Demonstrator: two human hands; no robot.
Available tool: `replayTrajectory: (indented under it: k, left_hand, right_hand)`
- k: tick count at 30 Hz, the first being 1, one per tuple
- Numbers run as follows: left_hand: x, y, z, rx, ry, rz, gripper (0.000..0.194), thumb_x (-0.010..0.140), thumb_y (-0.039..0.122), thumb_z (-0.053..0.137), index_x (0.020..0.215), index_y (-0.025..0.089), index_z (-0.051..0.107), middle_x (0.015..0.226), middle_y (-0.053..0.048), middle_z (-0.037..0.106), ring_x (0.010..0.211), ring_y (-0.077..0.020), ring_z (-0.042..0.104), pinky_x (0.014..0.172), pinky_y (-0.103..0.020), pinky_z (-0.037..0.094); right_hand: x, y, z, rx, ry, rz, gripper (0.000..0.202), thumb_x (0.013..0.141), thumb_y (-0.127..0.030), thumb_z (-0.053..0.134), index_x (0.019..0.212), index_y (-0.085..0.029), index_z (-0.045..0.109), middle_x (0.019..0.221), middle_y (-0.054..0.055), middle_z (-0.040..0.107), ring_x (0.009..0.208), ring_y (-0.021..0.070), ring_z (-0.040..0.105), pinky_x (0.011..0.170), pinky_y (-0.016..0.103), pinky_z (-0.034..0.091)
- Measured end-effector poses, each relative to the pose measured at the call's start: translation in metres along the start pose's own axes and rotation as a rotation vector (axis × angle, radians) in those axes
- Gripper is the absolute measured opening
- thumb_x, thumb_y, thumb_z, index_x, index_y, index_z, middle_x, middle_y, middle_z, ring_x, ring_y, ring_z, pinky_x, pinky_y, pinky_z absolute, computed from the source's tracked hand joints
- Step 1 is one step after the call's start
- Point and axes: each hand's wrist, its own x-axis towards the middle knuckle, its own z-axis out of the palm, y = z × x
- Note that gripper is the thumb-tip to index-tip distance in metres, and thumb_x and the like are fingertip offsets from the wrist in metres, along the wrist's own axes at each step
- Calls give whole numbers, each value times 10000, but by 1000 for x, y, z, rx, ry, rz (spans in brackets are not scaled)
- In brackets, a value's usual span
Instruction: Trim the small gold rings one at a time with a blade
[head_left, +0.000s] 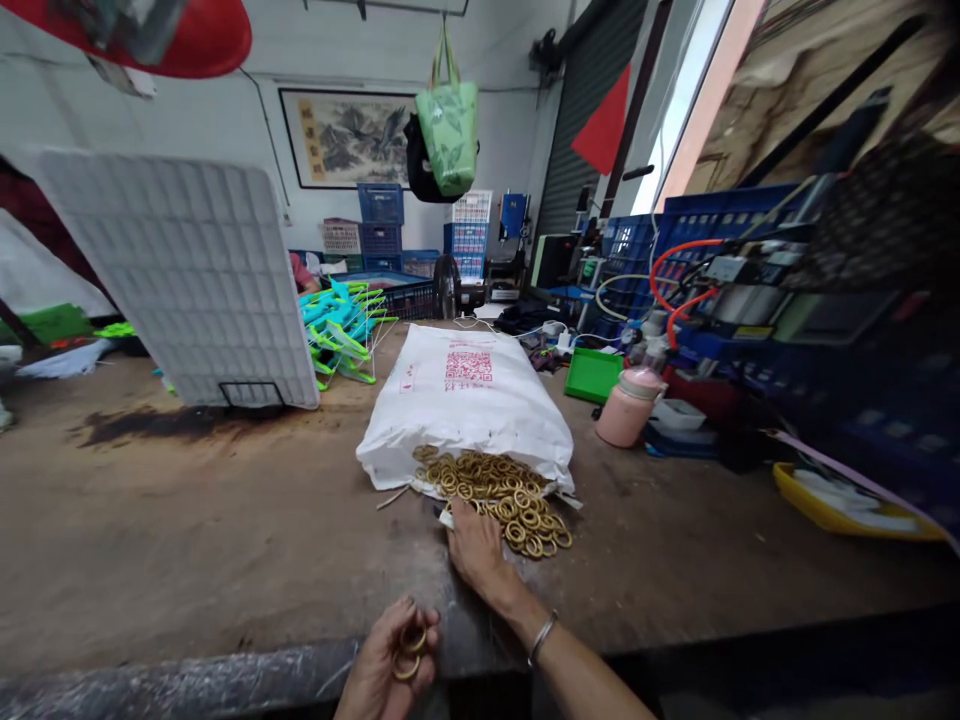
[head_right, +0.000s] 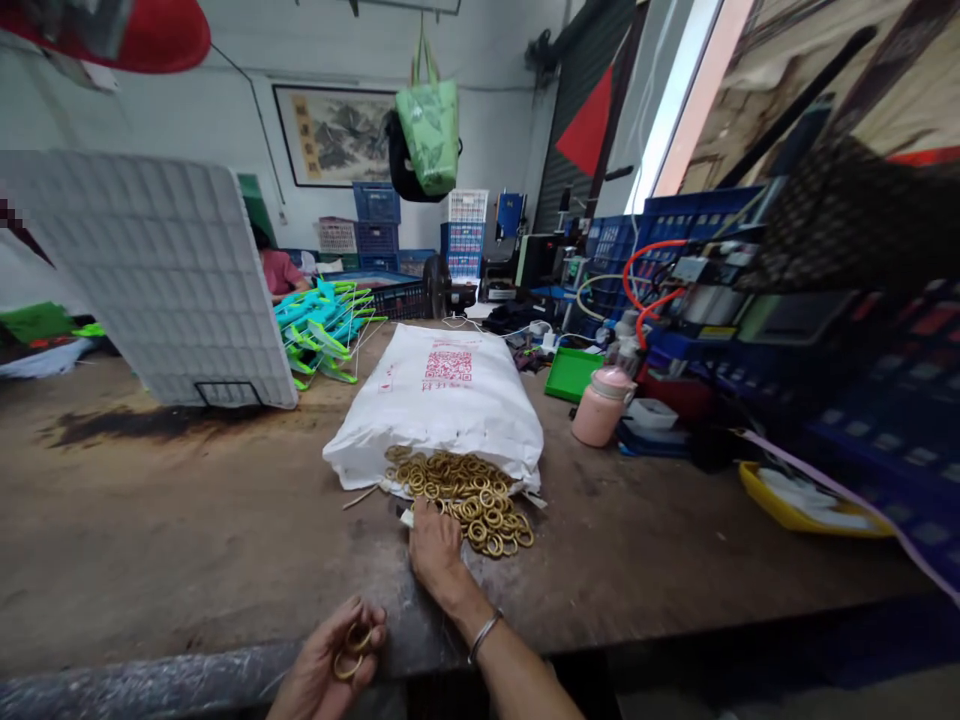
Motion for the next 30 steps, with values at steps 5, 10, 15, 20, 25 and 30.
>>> replayTrajectory:
  k: [5, 10, 15, 20, 25, 30]
  left_hand:
    - [1, -1, 1, 20, 37, -19, 314, 522, 324, 779, 616, 121, 559, 670, -27, 574, 607, -116, 551, 410, -172, 299]
    - [1, -3, -1, 6, -13, -4, 379, 535, 367, 770, 633, 153, 473, 546, 46, 456, 489, -65, 464, 400, -162, 261]
    - [0, -6, -2, 66, -46, 22, 379, 597, 399, 720, 700, 162, 443, 498, 84, 352, 432, -38, 387, 380, -145, 217]
    - [-2, -5, 0, 95, -86, 40, 340, 634, 348, 692, 688, 171, 407, 514, 76, 383, 444, -46, 410, 383, -148, 251]
    - [-5, -6, -1, 144, -110, 51, 303, 641, 328, 681, 687, 162, 432, 544, 57, 427, 481, -61, 458, 386, -151, 280]
    - [-7, -7, 2, 214, -85, 94, 278, 651, 331, 659, 752, 146, 477, 616, 40, 464, 508, -58, 469, 403, -157, 308]
  right_hand:
    - [-7, 3, 1, 29, 8, -42, 303, 826, -186, 376, 1108, -162, 483, 1043, 118, 604, 899, 221, 593, 727, 322, 417]
    - [-16, 5, 4, 29, 61, -48, 249, 819, -238, 419, 1053, -200, 496, 1038, 85, 563, 844, 208, 583, 685, 307, 408]
    - [-27, 7, 3, 9, 49, -65, 196, 826, -311, 449, 991, -217, 497, 1015, 59, 510, 816, 169, 565, 640, 263, 378]
    - [-35, 12, 0, 7, 27, -94, 221, 843, -374, 423, 959, -207, 510, 982, 51, 508, 804, 163, 552, 626, 258, 357]
    - [-45, 18, -2, 44, 21, -120, 191, 842, -319, 422, 935, -202, 541, 929, 50, 527, 794, 155, 530, 642, 249, 344]
    - [-51, 26, 0, 170, 96, -155, 142, 824, -231, 431, 860, -197, 565, 878, 36, 536, 778, 141, 501, 658, 231, 337]
